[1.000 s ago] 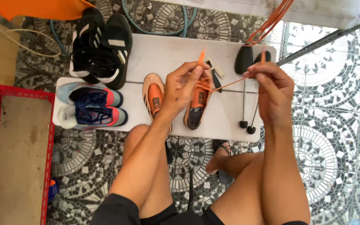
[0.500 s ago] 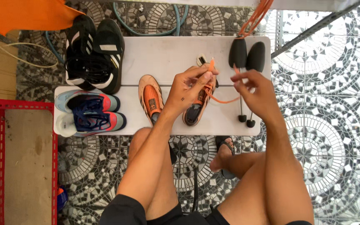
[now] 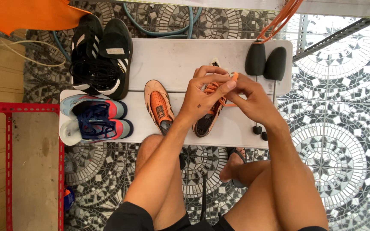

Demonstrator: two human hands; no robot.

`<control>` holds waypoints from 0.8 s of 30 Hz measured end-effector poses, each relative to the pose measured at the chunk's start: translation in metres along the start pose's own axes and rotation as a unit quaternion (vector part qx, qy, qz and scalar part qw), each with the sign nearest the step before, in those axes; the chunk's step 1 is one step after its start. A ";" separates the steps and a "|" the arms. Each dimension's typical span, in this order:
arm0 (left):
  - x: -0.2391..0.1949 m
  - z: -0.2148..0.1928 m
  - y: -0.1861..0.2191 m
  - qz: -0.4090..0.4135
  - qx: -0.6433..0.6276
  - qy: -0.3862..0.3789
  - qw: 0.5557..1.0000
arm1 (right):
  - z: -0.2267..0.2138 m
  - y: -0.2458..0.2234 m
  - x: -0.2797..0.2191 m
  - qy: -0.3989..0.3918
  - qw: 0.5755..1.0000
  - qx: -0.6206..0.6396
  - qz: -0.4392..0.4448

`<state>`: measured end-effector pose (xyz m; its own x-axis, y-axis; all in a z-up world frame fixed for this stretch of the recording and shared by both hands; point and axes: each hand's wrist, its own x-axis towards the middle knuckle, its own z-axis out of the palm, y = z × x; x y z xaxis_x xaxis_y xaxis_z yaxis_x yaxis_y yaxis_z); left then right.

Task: The person laces an orange sneaker by threading the laces through the eyelets and tying them. They then insert a shoe tree into the shoe to maintain its shape.

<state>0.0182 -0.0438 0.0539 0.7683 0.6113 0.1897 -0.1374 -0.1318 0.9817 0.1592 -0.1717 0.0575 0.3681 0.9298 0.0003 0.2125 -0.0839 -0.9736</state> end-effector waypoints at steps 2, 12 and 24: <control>0.003 -0.010 0.010 -0.021 0.001 -0.008 1.000 | -0.003 -0.012 0.000 0.011 0.999 0.031 0.017; -0.008 -0.028 -0.008 -0.225 0.224 -0.163 0.934 | -0.016 0.006 -0.003 0.011 0.966 0.254 0.050; -0.011 0.008 -0.047 0.047 0.305 -0.036 0.951 | -0.040 0.021 -0.018 -0.009 0.965 0.261 0.000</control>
<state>0.0218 -0.0507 0.0060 0.8147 0.5224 0.2518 0.1637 -0.6238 0.7643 0.1936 -0.2046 0.0466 0.3505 0.9366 0.0006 -0.2737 0.1030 -0.9563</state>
